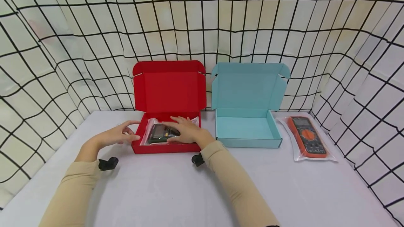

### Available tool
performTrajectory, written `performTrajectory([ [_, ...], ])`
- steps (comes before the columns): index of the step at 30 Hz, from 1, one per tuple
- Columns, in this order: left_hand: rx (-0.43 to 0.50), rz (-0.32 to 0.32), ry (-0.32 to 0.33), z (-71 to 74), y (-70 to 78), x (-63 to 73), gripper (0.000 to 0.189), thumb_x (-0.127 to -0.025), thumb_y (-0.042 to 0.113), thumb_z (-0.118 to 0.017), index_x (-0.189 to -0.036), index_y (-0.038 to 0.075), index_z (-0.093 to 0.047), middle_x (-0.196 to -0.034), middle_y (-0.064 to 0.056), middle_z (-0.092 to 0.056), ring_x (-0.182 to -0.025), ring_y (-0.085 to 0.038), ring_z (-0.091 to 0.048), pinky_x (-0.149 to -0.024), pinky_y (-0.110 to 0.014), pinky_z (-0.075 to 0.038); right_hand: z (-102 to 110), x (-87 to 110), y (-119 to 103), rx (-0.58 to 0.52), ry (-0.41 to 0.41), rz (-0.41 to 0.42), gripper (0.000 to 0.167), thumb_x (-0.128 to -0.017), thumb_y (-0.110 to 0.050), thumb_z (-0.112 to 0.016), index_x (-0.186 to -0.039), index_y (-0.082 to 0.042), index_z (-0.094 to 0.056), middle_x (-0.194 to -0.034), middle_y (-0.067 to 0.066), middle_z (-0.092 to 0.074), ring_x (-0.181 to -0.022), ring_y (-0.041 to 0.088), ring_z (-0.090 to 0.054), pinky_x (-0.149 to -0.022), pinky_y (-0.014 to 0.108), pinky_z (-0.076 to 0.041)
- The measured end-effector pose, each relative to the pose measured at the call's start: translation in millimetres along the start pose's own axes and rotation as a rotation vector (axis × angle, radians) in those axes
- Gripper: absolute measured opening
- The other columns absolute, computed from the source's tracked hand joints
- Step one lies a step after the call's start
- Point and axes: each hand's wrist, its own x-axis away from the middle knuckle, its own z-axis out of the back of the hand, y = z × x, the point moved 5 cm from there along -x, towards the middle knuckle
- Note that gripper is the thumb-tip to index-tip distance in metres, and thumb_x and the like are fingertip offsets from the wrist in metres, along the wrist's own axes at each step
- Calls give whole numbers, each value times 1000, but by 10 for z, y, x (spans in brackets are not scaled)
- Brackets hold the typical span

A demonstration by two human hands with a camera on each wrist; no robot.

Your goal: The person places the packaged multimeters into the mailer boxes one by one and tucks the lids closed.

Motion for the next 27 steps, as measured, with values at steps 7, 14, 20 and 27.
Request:
performTrajectory([
  [7, -31, -38, 167, 103, 55, -80, 81, -98, 46, -62, -159, 4, -29, -134, -25, -52, -117, -39, -57, -100, -59, -48, 260, 137, 122, -250, 361, -52, 57, -102, -26, -66, -155, -16, -47, -154, 10, -45, -138, 29, -46, -103, 44, -50],
  [14, 17, -53, 386, 233, 70, -98, 66, -105, 38, -56, -156, 2, -35, -145, -29, -48, -133, -49, -46, -104, -64, -42, 422, 332, 250, -449, 625, -105, 48, -103, -13, -63, -148, -6, -51, -142, 17, -56, -124, 34, -58, -100, 45, -52],
  [20, 175, -79, 458, 292, 89, -124, 65, -107, 31, -52, -159, 0, -29, -156, -30, -36, -141, -50, -38, -112, -64, -34, 474, 448, 329, -517, 746, -156, 58, -101, -7, -62, -154, -3, -41, -145, 21, -52, -109, 33, -64, -94, 46, -56],
  [27, 322, -30, 464, 265, 166, -241, 75, -107, 31, -49, -164, 3, -10, -166, -26, -18, -151, -45, -19, -116, -65, -23, 513, 460, 336, -477, 758, -163, 75, -97, -4, -66, -161, -1, -26, -166, 18, -24, -108, 33, -65, -93, 45, -57],
])
